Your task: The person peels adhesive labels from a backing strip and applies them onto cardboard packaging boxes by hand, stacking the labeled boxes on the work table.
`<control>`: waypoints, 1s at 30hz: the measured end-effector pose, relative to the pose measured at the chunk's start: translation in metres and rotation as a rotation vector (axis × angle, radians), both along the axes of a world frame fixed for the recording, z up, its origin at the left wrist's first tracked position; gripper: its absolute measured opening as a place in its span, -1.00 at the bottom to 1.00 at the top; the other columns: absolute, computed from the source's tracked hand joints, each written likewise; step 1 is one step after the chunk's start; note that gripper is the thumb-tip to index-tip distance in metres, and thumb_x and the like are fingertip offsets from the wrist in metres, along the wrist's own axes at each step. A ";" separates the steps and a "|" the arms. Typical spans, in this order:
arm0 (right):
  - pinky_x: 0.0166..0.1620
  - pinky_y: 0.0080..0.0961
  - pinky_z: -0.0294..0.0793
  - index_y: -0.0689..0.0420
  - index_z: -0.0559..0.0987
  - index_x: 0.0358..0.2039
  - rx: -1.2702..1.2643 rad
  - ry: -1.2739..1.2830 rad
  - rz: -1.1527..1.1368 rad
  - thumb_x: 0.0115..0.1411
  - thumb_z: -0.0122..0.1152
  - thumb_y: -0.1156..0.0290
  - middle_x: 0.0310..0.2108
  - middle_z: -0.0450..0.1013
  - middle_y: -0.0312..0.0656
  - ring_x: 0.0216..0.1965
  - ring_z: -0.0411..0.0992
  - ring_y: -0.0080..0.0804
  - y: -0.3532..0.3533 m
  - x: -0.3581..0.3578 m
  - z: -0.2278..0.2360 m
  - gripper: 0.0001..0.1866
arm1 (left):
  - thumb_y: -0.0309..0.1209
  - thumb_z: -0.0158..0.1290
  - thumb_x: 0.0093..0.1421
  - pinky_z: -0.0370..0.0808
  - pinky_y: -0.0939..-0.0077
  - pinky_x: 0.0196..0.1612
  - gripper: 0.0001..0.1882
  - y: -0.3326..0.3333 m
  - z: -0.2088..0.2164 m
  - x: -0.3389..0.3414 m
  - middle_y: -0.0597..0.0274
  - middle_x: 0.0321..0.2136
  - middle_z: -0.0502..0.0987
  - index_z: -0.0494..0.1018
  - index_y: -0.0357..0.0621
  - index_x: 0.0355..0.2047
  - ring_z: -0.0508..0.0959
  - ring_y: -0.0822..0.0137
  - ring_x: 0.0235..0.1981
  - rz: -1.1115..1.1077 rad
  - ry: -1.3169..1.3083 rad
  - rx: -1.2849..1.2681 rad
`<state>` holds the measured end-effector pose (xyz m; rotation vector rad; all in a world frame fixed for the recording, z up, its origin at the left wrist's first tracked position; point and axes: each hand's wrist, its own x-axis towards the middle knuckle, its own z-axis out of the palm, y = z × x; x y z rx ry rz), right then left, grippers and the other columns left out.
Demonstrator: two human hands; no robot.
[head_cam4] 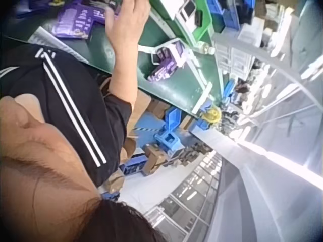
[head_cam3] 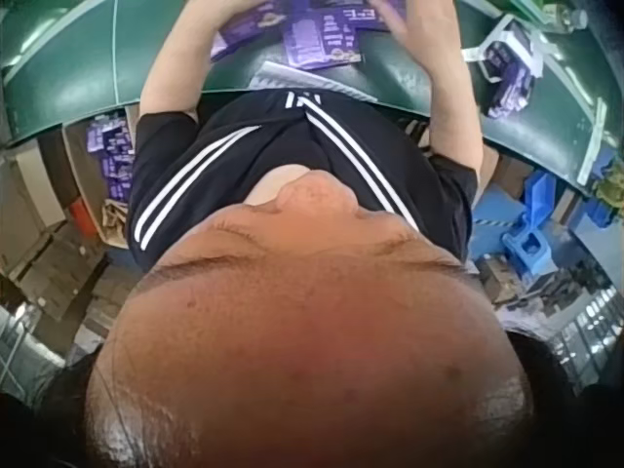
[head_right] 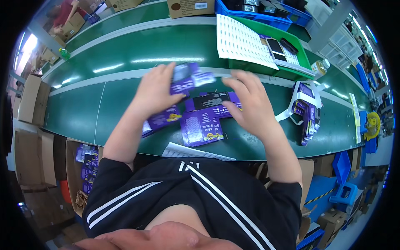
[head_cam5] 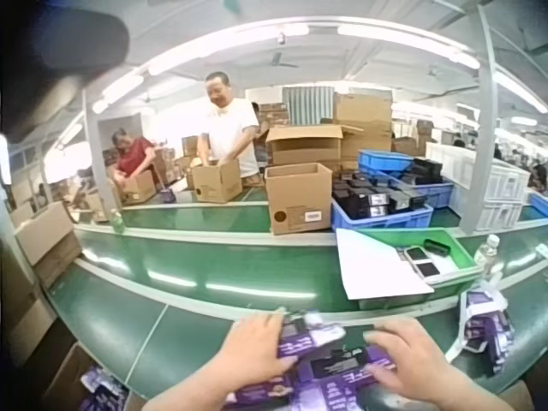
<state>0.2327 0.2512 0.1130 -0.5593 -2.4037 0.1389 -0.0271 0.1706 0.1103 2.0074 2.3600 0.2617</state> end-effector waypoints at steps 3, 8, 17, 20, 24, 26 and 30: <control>-0.18 -0.40 0.46 0.10 0.56 -0.22 -0.199 -0.075 0.184 -0.01 0.37 0.49 -0.33 0.53 -0.25 -0.33 0.47 -0.24 -0.032 0.038 -0.024 -0.70 | -0.10 0.31 -0.04 0.42 0.16 0.09 -0.14 -0.026 -0.061 -0.049 -0.08 0.03 0.46 0.26 -0.25 0.21 0.50 -0.05 -0.01 -0.055 0.113 0.112; -0.18 -0.41 0.47 0.11 0.57 -0.19 -0.279 -0.242 0.151 0.01 0.39 0.44 -0.37 0.53 -0.28 -0.35 0.48 -0.29 -0.076 0.063 -0.063 -0.68 | -0.05 0.29 0.01 0.40 0.14 0.14 -0.19 -0.068 -0.079 -0.035 -0.05 0.11 0.45 0.31 -0.23 0.18 0.50 -0.01 0.03 -0.189 0.196 0.379; -0.13 -0.41 0.46 0.13 0.58 -0.14 -0.623 -0.224 0.074 0.01 0.41 0.41 -0.33 0.54 -0.26 -0.29 0.50 -0.28 -0.094 0.056 -0.070 -0.64 | -0.42 0.23 0.13 0.49 0.49 -0.17 -0.78 -0.134 -0.066 0.029 0.11 -0.29 0.66 0.60 -0.25 -0.22 0.60 0.29 -0.32 -0.246 -0.997 -0.151; -0.10 -0.42 0.46 0.15 0.59 -0.18 -0.350 -0.103 0.210 -0.04 0.43 0.47 -0.31 0.53 -0.26 -0.28 0.48 -0.27 -0.099 0.027 -0.048 -0.65 | -0.53 0.20 0.12 0.48 0.57 -0.25 -0.89 -0.147 -0.068 0.033 0.18 -0.40 0.66 0.61 -0.25 -0.32 0.59 0.38 -0.42 -0.217 -0.969 0.064; -0.11 -0.41 0.45 0.14 0.60 -0.20 -0.353 -0.194 0.295 0.01 0.38 0.49 -0.26 0.52 -0.25 -0.24 0.46 -0.30 -0.097 0.017 -0.063 -0.71 | -0.54 0.20 0.12 0.48 0.57 -0.26 -0.89 -0.148 -0.070 0.035 0.19 -0.39 0.66 0.61 -0.26 -0.32 0.58 0.39 -0.42 -0.211 -0.984 0.093; -0.11 -0.41 0.45 0.13 0.60 -0.20 -0.359 -0.226 0.328 0.03 0.36 0.50 -0.25 0.51 -0.25 -0.22 0.45 -0.31 -0.099 0.014 -0.067 -0.72 | -0.54 0.20 0.12 0.47 0.58 -0.26 -0.89 -0.148 -0.071 0.036 0.20 -0.39 0.66 0.60 -0.27 -0.32 0.57 0.40 -0.42 -0.202 -0.989 0.100; -0.12 -0.42 0.44 0.11 0.61 -0.26 -0.004 -0.238 0.294 0.08 0.29 0.52 -0.24 0.49 -0.26 -0.25 0.43 -0.34 -0.107 0.014 -0.071 -0.83 | -0.52 0.16 0.15 0.45 0.58 -0.35 -0.90 -0.144 -0.075 0.034 0.22 -0.43 0.63 0.58 -0.26 -0.30 0.54 0.39 -0.47 -0.081 -1.026 0.028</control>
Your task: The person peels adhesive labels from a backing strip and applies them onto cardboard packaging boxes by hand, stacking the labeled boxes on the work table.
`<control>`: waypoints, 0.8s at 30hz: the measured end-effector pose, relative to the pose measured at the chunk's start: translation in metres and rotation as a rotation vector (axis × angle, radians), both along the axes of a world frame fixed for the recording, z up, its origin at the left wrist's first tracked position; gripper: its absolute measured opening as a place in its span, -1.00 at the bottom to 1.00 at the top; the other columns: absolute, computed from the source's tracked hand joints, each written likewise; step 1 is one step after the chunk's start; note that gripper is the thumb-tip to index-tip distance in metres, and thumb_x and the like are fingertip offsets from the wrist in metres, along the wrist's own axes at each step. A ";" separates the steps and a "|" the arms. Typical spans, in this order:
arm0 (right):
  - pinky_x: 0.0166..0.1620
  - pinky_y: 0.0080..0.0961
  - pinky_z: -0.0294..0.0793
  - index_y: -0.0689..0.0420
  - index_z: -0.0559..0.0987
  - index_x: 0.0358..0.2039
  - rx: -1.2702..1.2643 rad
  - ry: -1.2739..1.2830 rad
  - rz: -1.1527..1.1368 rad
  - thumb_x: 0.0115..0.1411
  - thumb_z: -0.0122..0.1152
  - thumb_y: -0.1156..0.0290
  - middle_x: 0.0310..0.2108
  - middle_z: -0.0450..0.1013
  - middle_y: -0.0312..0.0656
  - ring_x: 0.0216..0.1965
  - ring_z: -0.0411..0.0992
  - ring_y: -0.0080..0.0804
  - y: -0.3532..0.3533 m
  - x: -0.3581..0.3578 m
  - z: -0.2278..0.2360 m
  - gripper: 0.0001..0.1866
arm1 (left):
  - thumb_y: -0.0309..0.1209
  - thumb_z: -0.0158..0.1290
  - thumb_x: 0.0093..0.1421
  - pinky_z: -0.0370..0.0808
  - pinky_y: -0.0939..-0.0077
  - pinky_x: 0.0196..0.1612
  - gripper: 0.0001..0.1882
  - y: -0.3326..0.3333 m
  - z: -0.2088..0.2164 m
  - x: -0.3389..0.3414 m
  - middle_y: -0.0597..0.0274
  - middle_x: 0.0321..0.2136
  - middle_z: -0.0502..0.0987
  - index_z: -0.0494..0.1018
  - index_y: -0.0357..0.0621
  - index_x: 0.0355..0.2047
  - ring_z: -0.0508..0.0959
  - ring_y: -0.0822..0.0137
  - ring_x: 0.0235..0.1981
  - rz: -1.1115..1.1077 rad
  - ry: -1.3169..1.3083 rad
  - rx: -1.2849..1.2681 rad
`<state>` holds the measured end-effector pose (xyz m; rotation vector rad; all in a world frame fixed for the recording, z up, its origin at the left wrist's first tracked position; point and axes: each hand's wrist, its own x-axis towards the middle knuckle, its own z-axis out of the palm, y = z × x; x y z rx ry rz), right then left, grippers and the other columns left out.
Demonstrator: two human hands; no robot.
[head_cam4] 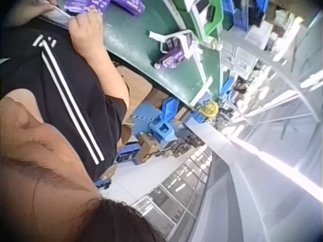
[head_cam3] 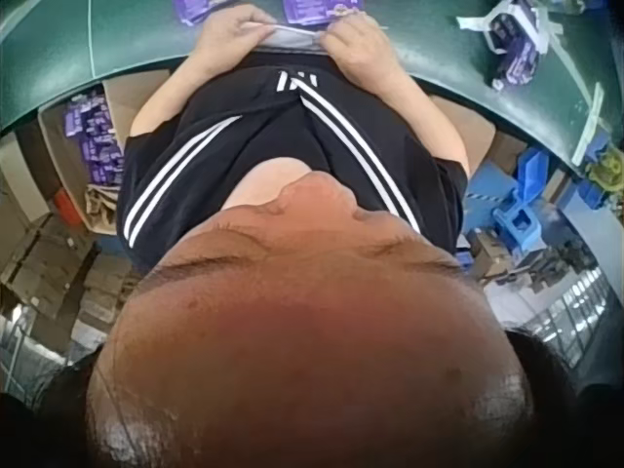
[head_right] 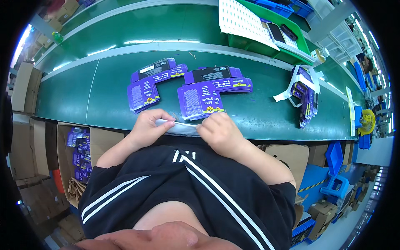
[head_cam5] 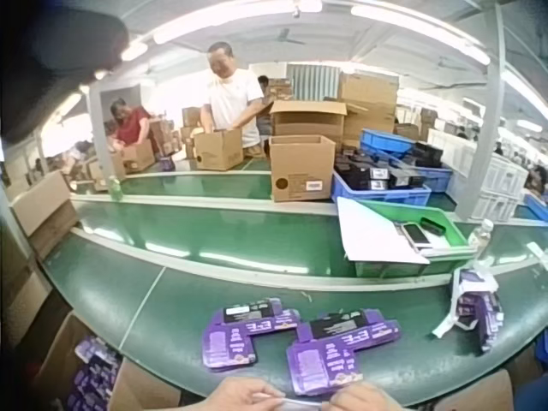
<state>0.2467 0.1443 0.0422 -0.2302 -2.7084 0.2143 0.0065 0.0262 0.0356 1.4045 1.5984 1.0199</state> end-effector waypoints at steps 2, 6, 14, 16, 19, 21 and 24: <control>-0.11 -0.42 0.43 0.10 0.60 -0.27 0.020 -0.022 0.056 0.09 0.27 0.49 -0.25 0.48 -0.25 -0.25 0.43 -0.34 -0.001 0.003 0.003 -0.84 | -0.52 0.16 0.16 0.46 0.58 -0.32 -0.90 0.004 0.000 0.000 0.22 -0.42 0.64 0.59 -0.26 -0.31 0.55 0.40 -0.46 0.027 -0.017 -0.048; -0.12 -0.43 0.42 0.08 0.56 -0.29 -0.083 -0.018 0.254 0.08 0.23 0.44 -0.29 0.45 -0.22 -0.29 0.43 -0.32 0.003 0.013 0.015 -0.85 | -0.52 0.16 0.17 0.48 0.57 -0.25 -0.90 0.018 0.005 -0.005 0.23 -0.40 0.64 0.60 -0.28 -0.31 0.55 0.41 -0.43 0.099 -0.057 -0.185; -0.36 -0.74 0.33 0.24 0.39 0.09 -1.233 0.514 -0.325 0.16 0.24 0.61 -0.42 0.46 -0.27 -0.43 0.37 -0.62 0.092 -0.015 0.040 -0.54 | -0.39 0.23 0.13 0.51 0.37 -0.01 -0.65 0.112 0.016 -0.028 -0.01 -0.08 0.57 0.53 -0.26 -0.09 0.57 0.16 -0.14 -0.117 0.469 0.303; -0.40 -0.76 0.31 0.26 0.30 0.17 -1.251 0.523 -0.410 0.16 0.25 0.59 -0.45 0.46 -0.28 -0.47 0.36 -0.64 0.112 -0.034 0.030 -0.44 | -0.31 0.27 0.11 0.48 0.30 0.08 -0.46 0.127 0.011 -0.008 -0.04 0.00 0.54 0.41 -0.26 0.06 0.56 0.07 -0.04 -0.052 0.648 0.264; -0.40 -0.77 0.31 0.25 0.28 0.19 -1.199 0.442 -0.483 0.16 0.24 0.61 -0.47 0.46 -0.27 -0.49 0.36 -0.64 0.123 -0.056 0.008 -0.42 | -0.25 0.30 0.07 0.48 0.26 0.07 -0.34 0.124 -0.003 0.006 -0.03 -0.03 0.54 0.33 -0.26 0.12 0.56 0.04 -0.05 0.011 0.569 0.138; -0.39 -0.79 0.31 0.23 0.28 0.18 -1.157 0.365 -0.532 0.16 0.22 0.63 -0.48 0.46 -0.25 -0.49 0.36 -0.64 0.128 -0.063 0.000 -0.43 | -0.23 0.31 0.05 0.50 0.24 0.02 -0.33 0.122 -0.009 0.007 -0.03 -0.06 0.56 0.32 -0.26 0.10 0.56 0.04 -0.08 0.045 0.495 0.121; -0.42 -0.79 0.30 0.23 0.29 0.17 -1.110 0.334 -0.532 0.15 0.24 0.61 -0.49 0.47 -0.27 -0.52 0.35 -0.65 0.131 -0.067 -0.010 -0.43 | -0.19 0.33 0.05 0.49 0.27 0.05 -0.27 0.120 -0.012 0.006 -0.01 -0.01 0.53 0.28 -0.22 0.15 0.56 0.05 -0.05 0.042 0.493 0.144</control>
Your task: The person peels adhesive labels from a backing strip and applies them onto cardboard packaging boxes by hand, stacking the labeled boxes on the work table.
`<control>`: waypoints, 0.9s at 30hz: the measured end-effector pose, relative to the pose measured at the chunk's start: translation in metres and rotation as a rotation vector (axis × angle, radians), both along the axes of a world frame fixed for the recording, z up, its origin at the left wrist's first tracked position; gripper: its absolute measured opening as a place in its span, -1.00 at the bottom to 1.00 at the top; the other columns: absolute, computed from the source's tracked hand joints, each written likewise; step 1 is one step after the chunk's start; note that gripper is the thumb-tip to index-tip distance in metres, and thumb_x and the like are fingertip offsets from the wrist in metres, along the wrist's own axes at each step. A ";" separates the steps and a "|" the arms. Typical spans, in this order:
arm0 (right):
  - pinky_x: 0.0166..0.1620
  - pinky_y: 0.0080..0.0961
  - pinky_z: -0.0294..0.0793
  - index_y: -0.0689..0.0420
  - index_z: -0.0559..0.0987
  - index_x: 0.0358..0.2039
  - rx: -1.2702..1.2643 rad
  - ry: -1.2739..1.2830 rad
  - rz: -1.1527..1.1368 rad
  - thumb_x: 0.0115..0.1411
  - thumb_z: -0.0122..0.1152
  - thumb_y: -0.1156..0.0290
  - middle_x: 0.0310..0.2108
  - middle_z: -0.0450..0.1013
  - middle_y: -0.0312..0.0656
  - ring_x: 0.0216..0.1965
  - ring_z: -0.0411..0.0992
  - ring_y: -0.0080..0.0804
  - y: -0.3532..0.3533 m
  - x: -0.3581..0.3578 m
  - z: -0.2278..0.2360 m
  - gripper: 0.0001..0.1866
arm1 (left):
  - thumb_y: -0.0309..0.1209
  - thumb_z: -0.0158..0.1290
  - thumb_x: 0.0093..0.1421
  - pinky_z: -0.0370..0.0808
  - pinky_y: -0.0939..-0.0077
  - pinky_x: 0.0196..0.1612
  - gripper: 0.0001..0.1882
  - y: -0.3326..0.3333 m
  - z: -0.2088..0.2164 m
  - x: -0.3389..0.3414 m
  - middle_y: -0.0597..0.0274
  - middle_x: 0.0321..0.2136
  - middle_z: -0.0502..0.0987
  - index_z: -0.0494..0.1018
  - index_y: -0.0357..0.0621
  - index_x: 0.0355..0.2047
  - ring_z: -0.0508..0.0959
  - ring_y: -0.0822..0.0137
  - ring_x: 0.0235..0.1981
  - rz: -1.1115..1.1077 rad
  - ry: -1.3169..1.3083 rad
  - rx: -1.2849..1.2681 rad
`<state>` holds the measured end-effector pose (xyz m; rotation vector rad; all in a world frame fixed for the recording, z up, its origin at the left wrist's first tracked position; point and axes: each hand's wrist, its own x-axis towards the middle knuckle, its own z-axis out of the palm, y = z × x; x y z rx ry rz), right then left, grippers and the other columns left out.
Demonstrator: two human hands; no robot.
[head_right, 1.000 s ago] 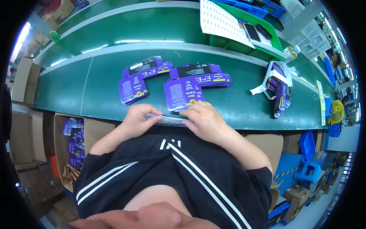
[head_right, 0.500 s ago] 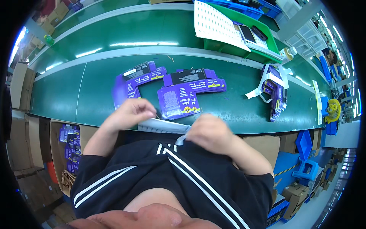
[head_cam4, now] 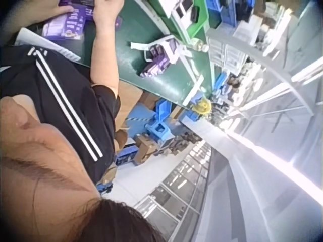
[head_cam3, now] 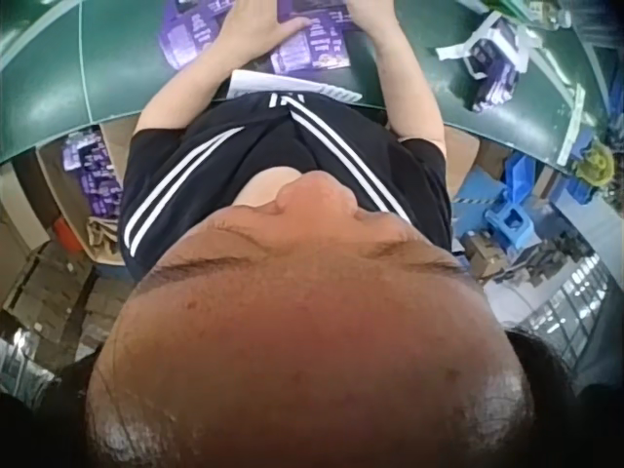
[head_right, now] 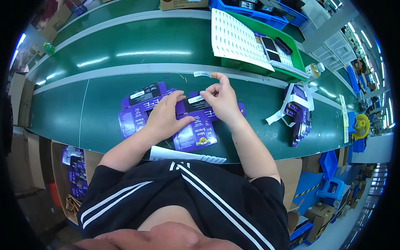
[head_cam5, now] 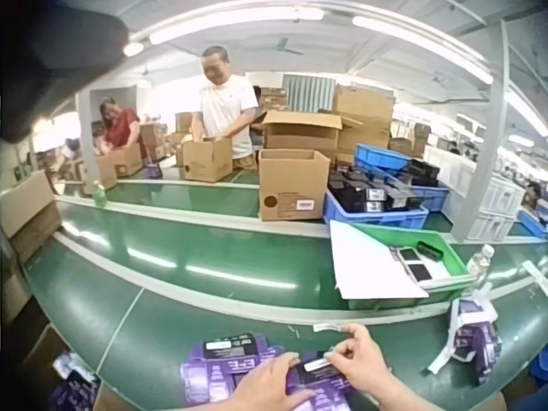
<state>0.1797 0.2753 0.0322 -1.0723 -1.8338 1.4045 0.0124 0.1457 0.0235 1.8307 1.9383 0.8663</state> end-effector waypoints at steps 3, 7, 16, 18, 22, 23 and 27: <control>-0.43 -0.77 0.31 0.24 0.29 0.15 0.020 -0.033 0.006 0.14 0.26 0.60 -0.50 0.47 -0.27 -0.53 0.35 -0.65 0.000 -0.003 -0.004 -0.44 | -0.17 0.34 0.05 0.50 0.29 0.03 -0.27 -0.001 -0.003 -0.001 0.00 -0.03 0.53 0.29 -0.21 0.13 0.57 0.06 -0.07 -0.002 0.006 0.033; -0.43 -0.70 0.34 0.26 0.31 0.13 0.049 -0.087 0.009 0.15 0.27 0.57 -0.51 0.48 -0.26 -0.54 0.35 -0.61 -0.003 -0.006 -0.002 -0.46 | -0.18 0.35 0.02 0.52 0.31 -0.07 -0.34 -0.001 -0.005 -0.002 0.00 -0.15 0.56 0.34 -0.24 0.02 0.57 0.07 -0.15 0.000 0.032 0.119; -0.43 -0.65 0.36 0.23 0.34 0.11 0.057 -0.137 -0.007 0.14 0.29 0.56 -0.52 0.49 -0.26 -0.54 0.36 -0.59 -0.008 -0.008 0.003 -0.47 | -0.21 0.34 0.01 0.51 0.34 -0.06 -0.40 -0.002 -0.006 -0.002 0.05 -0.18 0.56 0.39 -0.24 -0.02 0.57 0.10 -0.19 -0.027 0.111 0.193; -0.43 -0.65 0.36 0.23 0.34 0.11 0.061 -0.145 -0.009 0.13 0.28 0.56 -0.52 0.49 -0.26 -0.54 0.36 -0.59 -0.008 -0.008 0.003 -0.47 | -0.21 0.33 0.02 0.50 0.34 -0.05 -0.42 0.000 -0.007 -0.003 0.05 -0.18 0.56 0.41 -0.24 -0.02 0.56 0.10 -0.17 -0.052 0.128 0.229; -0.42 -0.64 0.37 0.23 0.35 0.11 0.070 -0.166 -0.012 0.13 0.27 0.57 -0.52 0.49 -0.25 -0.53 0.37 -0.58 -0.008 -0.009 0.002 -0.48 | -0.20 0.30 0.04 0.47 0.33 0.01 -0.46 0.003 -0.010 -0.005 0.05 -0.19 0.55 0.44 -0.24 -0.04 0.54 0.10 -0.11 -0.123 0.177 0.332; -0.42 -0.64 0.37 0.22 0.35 0.11 0.096 -0.185 0.004 0.13 0.27 0.57 -0.50 0.49 -0.24 -0.53 0.37 -0.57 -0.007 -0.008 0.001 -0.48 | -0.20 0.29 0.05 0.47 0.33 0.02 -0.46 0.004 -0.009 -0.005 0.07 -0.17 0.54 0.45 -0.23 -0.03 0.53 0.10 -0.10 -0.131 0.231 0.349; -0.41 -0.64 0.37 0.22 0.36 0.10 0.177 -0.239 0.049 0.12 0.26 0.57 -0.46 0.50 -0.22 -0.51 0.38 -0.57 -0.003 -0.005 -0.003 -0.49 | -0.18 0.28 0.07 0.46 0.31 0.06 -0.46 0.006 -0.006 -0.006 0.11 -0.10 0.53 0.48 -0.20 0.01 0.51 0.09 -0.04 -0.160 0.394 0.404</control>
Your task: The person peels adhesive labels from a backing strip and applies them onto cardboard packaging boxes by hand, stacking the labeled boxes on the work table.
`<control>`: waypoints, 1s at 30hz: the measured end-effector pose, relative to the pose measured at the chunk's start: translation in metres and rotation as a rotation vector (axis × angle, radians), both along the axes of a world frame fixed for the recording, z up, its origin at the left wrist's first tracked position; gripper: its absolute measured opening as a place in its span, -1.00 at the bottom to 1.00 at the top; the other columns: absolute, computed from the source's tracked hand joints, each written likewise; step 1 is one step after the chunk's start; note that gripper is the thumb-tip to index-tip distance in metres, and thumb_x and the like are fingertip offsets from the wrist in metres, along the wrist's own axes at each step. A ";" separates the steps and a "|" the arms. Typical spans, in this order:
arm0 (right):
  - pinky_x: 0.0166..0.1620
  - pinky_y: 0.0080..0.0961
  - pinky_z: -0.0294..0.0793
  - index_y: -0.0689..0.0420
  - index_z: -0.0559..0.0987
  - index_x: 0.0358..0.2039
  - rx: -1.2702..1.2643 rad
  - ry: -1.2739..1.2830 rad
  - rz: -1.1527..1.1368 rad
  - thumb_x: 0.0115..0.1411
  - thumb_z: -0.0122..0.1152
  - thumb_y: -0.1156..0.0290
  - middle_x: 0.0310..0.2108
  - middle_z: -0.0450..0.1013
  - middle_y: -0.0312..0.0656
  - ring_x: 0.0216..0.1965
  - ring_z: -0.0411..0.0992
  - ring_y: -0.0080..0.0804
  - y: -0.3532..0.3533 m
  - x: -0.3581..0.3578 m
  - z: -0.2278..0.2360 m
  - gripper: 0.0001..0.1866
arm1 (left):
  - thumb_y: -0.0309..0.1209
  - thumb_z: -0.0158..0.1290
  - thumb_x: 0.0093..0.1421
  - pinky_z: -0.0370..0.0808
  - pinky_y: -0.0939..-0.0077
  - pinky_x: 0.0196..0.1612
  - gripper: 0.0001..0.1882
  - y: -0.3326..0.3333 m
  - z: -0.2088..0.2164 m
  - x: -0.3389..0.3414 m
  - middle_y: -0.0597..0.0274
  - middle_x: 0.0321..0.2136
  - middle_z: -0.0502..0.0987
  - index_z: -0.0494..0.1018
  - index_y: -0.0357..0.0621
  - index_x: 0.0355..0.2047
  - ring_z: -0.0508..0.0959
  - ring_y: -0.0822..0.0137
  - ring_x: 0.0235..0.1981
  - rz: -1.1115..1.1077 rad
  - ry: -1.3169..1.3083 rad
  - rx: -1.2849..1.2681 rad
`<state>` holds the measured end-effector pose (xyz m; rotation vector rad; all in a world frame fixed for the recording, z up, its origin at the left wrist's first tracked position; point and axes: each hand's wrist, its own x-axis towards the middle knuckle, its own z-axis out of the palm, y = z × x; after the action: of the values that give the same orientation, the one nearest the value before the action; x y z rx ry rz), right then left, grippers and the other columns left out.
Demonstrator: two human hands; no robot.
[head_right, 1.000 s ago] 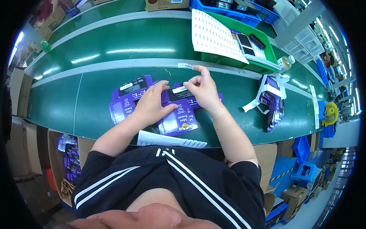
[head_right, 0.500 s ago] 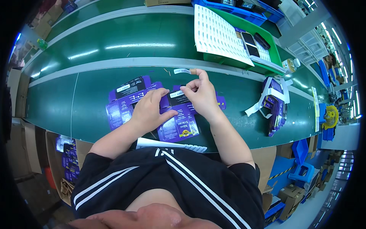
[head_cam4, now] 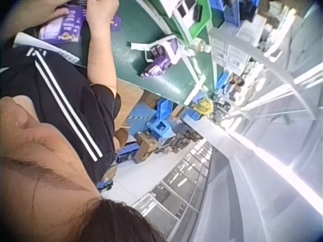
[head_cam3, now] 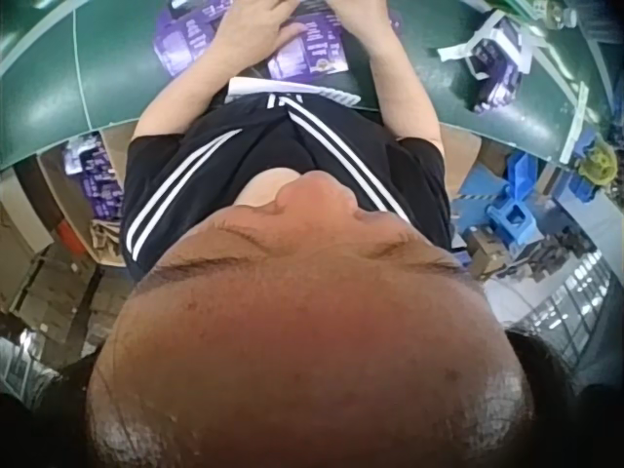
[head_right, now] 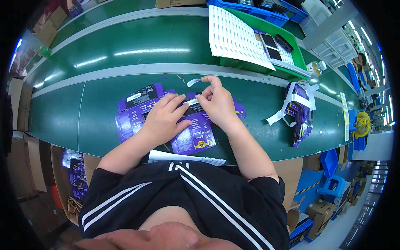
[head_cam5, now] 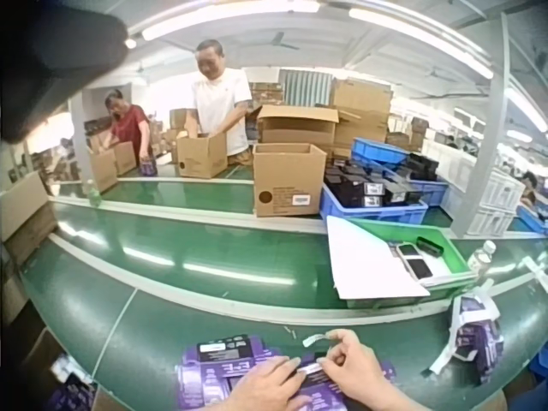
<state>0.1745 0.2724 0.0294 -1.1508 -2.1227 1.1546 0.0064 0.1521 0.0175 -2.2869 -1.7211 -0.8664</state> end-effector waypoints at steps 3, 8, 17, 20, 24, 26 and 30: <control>-0.42 -0.65 0.37 0.22 0.37 0.08 0.060 0.071 -0.036 0.13 0.25 0.57 -0.41 0.50 -0.20 -0.49 0.39 -0.56 0.005 0.004 -0.009 -0.51 | -0.18 0.25 0.12 0.43 0.28 0.08 -0.48 0.004 0.003 0.001 0.06 -0.07 0.50 0.48 -0.20 0.03 0.48 0.08 -0.03 -0.028 0.040 -0.145; -0.30 -0.63 0.40 0.22 0.35 0.14 -0.104 0.200 -0.014 0.05 0.33 0.57 -0.26 0.50 -0.14 -0.38 0.42 -0.50 0.014 0.013 -0.015 -0.39 | -0.10 0.19 0.17 0.42 0.26 0.05 -0.41 0.031 0.022 0.010 -0.02 -0.08 0.46 0.43 -0.25 0.09 0.46 0.07 -0.08 -0.071 0.078 -0.439; 0.21 -0.33 0.25 0.10 0.26 0.33 0.482 -0.361 0.478 -0.23 0.55 0.38 0.05 0.44 -0.08 0.04 0.38 -0.14 0.021 0.058 0.036 0.05 | 0.03 0.19 0.15 0.39 0.21 0.09 -0.14 0.033 0.006 0.011 -0.10 -0.03 0.41 0.20 -0.30 0.27 0.44 0.01 -0.06 0.008 -0.032 -0.465; 0.30 -0.26 0.16 0.05 0.24 0.36 0.327 -0.427 0.540 -0.31 0.58 0.35 0.12 0.41 -0.07 0.12 0.35 -0.10 0.026 0.059 0.044 0.14 | 0.05 0.20 0.13 0.38 0.20 0.10 -0.08 0.028 0.006 0.011 -0.11 -0.03 0.41 0.15 -0.32 0.30 0.44 -0.01 -0.04 0.014 -0.024 -0.456; 0.26 -0.25 0.24 0.08 0.29 0.33 0.331 -0.376 0.487 -0.24 0.55 0.40 0.08 0.43 -0.05 0.10 0.37 -0.10 0.025 0.063 0.057 0.04 | 0.02 0.21 0.10 0.39 0.23 0.08 -0.12 0.025 0.002 0.007 -0.10 -0.07 0.44 0.19 -0.31 0.26 0.47 0.00 -0.09 -0.029 0.004 -0.059; 0.25 -0.26 0.25 0.10 0.31 0.31 0.383 -0.265 0.509 -0.23 0.54 0.42 0.08 0.43 -0.05 0.10 0.37 -0.10 0.015 0.042 0.068 0.00 | 0.00 0.23 0.08 0.39 0.23 0.07 -0.12 0.022 0.022 0.006 -0.09 -0.08 0.45 0.20 -0.30 0.25 0.48 0.00 -0.10 0.019 0.021 -0.106; 0.22 -0.26 0.29 0.17 0.37 0.23 0.508 -0.002 0.486 -0.18 0.50 0.45 0.07 0.43 -0.05 0.09 0.38 -0.10 -0.008 0.022 0.080 -0.12 | -0.10 0.30 -0.04 0.40 0.23 0.04 -0.12 0.010 0.076 0.007 -0.04 -0.15 0.49 0.23 -0.29 0.21 0.52 0.00 -0.15 0.148 0.032 -0.267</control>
<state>0.1965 0.2644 0.1092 -0.4212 -2.5687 0.7102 0.0138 0.1620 0.0938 -2.2750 -2.0702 -0.6002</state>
